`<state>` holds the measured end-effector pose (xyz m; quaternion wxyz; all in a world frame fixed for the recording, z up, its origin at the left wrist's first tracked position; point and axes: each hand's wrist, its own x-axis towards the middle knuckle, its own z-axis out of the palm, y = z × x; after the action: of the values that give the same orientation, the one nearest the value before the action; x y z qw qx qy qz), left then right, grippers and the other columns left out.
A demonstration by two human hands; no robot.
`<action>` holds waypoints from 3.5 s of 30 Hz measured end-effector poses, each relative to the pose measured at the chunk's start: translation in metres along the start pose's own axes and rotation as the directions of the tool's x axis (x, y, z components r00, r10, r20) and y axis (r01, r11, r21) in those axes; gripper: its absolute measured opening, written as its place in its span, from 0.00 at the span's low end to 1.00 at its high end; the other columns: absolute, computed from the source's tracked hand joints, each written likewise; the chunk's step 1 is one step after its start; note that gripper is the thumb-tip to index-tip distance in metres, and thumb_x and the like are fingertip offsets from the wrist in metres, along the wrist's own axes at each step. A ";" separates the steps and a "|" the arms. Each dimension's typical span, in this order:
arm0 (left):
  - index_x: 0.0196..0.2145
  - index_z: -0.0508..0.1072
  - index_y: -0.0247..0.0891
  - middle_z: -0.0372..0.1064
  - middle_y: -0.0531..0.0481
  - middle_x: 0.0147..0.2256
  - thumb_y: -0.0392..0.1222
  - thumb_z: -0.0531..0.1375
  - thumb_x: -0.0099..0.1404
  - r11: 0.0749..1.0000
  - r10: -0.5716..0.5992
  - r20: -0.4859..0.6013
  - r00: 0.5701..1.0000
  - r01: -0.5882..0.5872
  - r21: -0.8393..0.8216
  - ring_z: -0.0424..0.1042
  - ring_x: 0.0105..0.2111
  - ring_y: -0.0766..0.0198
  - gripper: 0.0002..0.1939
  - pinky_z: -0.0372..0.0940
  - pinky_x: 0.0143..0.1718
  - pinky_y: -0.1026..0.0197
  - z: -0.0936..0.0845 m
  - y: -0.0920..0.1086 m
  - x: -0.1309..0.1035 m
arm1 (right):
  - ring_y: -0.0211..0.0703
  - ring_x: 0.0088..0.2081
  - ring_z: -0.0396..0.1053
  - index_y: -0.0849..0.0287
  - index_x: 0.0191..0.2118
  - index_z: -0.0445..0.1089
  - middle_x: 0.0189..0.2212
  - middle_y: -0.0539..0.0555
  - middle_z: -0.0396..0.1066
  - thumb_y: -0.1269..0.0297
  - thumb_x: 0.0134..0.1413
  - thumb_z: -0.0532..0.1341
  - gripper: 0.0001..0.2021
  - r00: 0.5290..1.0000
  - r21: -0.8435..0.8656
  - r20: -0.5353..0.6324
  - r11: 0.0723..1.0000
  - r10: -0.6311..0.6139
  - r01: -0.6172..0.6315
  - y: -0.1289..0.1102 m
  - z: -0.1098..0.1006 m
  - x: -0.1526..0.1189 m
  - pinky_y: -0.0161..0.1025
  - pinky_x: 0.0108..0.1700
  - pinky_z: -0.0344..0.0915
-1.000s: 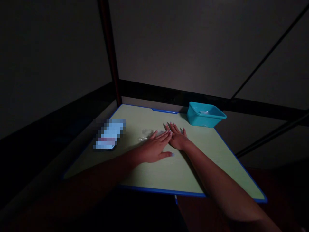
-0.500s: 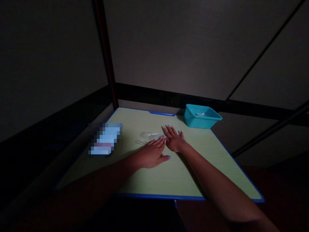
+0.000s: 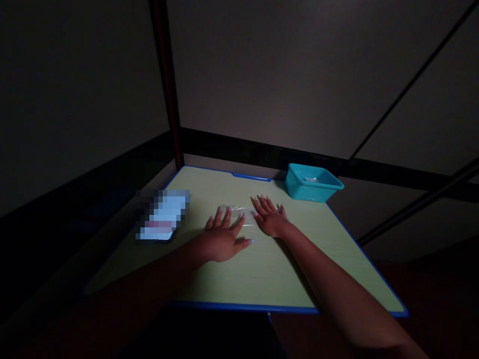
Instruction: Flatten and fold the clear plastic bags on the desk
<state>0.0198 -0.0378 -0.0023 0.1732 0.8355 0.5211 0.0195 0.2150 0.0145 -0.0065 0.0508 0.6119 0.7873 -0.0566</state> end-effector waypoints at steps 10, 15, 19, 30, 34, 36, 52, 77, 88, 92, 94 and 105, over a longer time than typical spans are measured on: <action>0.65 0.38 0.37 0.25 0.38 0.65 0.62 0.42 0.65 0.971 0.235 -0.176 0.956 -0.224 0.080 0.24 0.64 0.51 0.39 0.34 0.60 0.43 0.003 0.009 0.012 | 0.47 0.65 0.24 0.53 0.66 0.29 0.66 0.51 0.23 0.54 0.63 0.36 0.28 0.983 0.020 -0.185 1.000 0.013 -0.009 0.001 -0.006 -0.003 0.68 0.58 0.27; 0.65 0.36 0.36 0.26 0.38 0.65 0.62 0.40 0.66 0.957 0.290 -0.052 0.956 -0.288 0.036 0.26 0.64 0.51 0.38 0.36 0.61 0.44 0.007 0.015 0.014 | 0.48 0.65 0.25 0.53 0.66 0.28 0.66 0.50 0.24 0.56 0.62 0.38 0.29 0.994 -0.007 -0.102 0.999 -0.034 0.033 -0.002 -0.002 -0.004 0.66 0.59 0.30; 0.65 0.39 0.43 0.25 0.40 0.65 0.62 0.37 0.66 0.986 0.167 -0.018 0.986 -0.167 -0.002 0.25 0.64 0.48 0.35 0.36 0.59 0.38 0.003 0.012 0.012 | 0.49 0.65 0.23 0.51 0.66 0.27 0.66 0.51 0.23 0.52 0.62 0.36 0.29 0.999 0.022 -0.001 0.999 -0.041 0.041 -0.002 0.004 -0.002 0.67 0.58 0.34; 0.64 0.38 0.52 0.19 0.44 0.65 0.68 0.36 0.62 0.996 -0.079 0.066 0.995 0.082 -0.047 0.22 0.61 0.35 0.37 0.35 0.53 0.27 -0.003 0.005 0.008 | 0.49 0.65 0.22 0.49 0.66 0.28 0.66 0.51 0.21 0.49 0.62 0.36 0.29 0.999 0.053 0.015 0.998 -0.040 0.039 -0.002 0.000 -0.004 0.67 0.58 0.33; 0.64 0.39 0.49 0.20 0.42 0.65 0.68 0.39 0.62 0.995 -0.097 -0.068 0.993 0.095 -0.027 0.22 0.62 0.36 0.38 0.36 0.53 0.27 0.002 0.007 0.010 | 0.49 0.65 0.21 0.49 0.66 0.28 0.66 0.51 0.21 0.49 0.62 0.36 0.29 0.999 0.051 0.022 0.998 -0.040 0.039 -0.002 -0.001 -0.004 0.66 0.58 0.33; 0.65 0.41 0.45 0.23 0.40 0.65 0.67 0.41 0.63 0.999 -0.040 -0.178 0.983 0.046 0.028 0.23 0.63 0.40 0.39 0.34 0.55 0.29 0.004 0.010 0.013 | 0.48 0.65 0.21 0.50 0.66 0.28 0.66 0.51 0.21 0.50 0.62 0.35 0.29 0.999 0.045 0.024 0.998 -0.034 0.033 -0.003 -0.001 -0.004 0.66 0.58 0.33; 0.64 0.48 0.39 0.37 0.47 0.65 0.61 0.37 0.67 0.985 0.066 -0.148 0.987 -0.041 0.167 0.35 0.64 0.49 0.34 0.40 0.59 0.39 0.013 0.010 0.029 | 0.48 0.65 0.22 0.50 0.66 0.29 0.66 0.50 0.22 0.50 0.62 0.35 0.29 0.999 0.052 0.036 0.998 -0.018 0.016 -0.007 -0.001 -0.002 0.66 0.58 0.32; 0.63 0.48 0.29 0.37 0.40 0.64 0.61 0.37 0.66 0.935 -0.219 -0.186 0.958 0.260 0.241 0.36 0.64 0.52 0.38 0.43 0.59 0.42 0.001 -0.021 0.025 | 0.48 0.65 0.22 0.48 0.66 0.29 0.66 0.51 0.23 0.48 0.61 0.34 0.29 0.999 0.057 0.018 0.998 -0.033 0.032 -0.002 0.002 -0.001 0.66 0.58 0.32; 0.62 0.49 0.25 0.37 0.34 0.64 0.61 0.39 0.66 0.902 -0.252 -0.319 0.914 0.341 0.265 0.36 0.64 0.49 0.40 0.40 0.59 0.38 -0.002 -0.026 0.028 | 0.47 0.65 0.24 0.49 0.66 0.29 0.66 0.51 0.23 0.48 0.61 0.34 0.29 0.999 0.058 0.019 0.998 -0.033 0.032 -0.004 0.000 -0.002 0.65 0.58 0.33; 0.63 0.48 0.36 0.37 0.43 0.65 0.56 0.41 0.67 0.959 0.034 -0.301 0.953 0.054 0.278 0.36 0.64 0.53 0.32 0.41 0.59 0.41 -0.003 -0.018 0.026 | 0.48 0.65 0.23 0.50 0.66 0.28 0.66 0.51 0.23 0.49 0.61 0.34 0.29 0.999 0.053 0.027 0.998 -0.029 0.027 -0.006 -0.001 -0.004 0.65 0.59 0.31; 0.63 0.48 0.40 0.39 0.47 0.65 0.55 0.42 0.68 0.955 0.163 -0.242 0.957 -0.092 0.281 0.37 0.64 0.55 0.30 0.40 0.60 0.42 -0.001 -0.013 0.025 | 0.48 0.65 0.23 0.50 0.66 0.28 0.66 0.51 0.22 0.49 0.62 0.34 0.29 0.999 0.056 0.024 0.998 -0.033 0.032 -0.007 -0.001 -0.004 0.65 0.59 0.30; 0.63 0.49 0.40 0.40 0.46 0.64 0.53 0.41 0.69 0.948 0.153 -0.173 0.973 -0.096 0.302 0.41 0.64 0.59 0.28 0.40 0.59 0.40 0.005 -0.023 0.031 | 0.46 0.65 0.22 0.52 0.66 0.30 0.66 0.51 0.21 0.49 0.62 0.35 0.29 0.993 0.110 -0.117 0.993 -0.029 0.042 -0.005 -0.009 -0.010 0.66 0.58 0.24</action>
<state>0.0156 -0.0031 -0.0190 -0.0052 0.8773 0.4786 0.0346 0.2123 0.0055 0.0039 -0.0301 0.6018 0.7953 -0.0664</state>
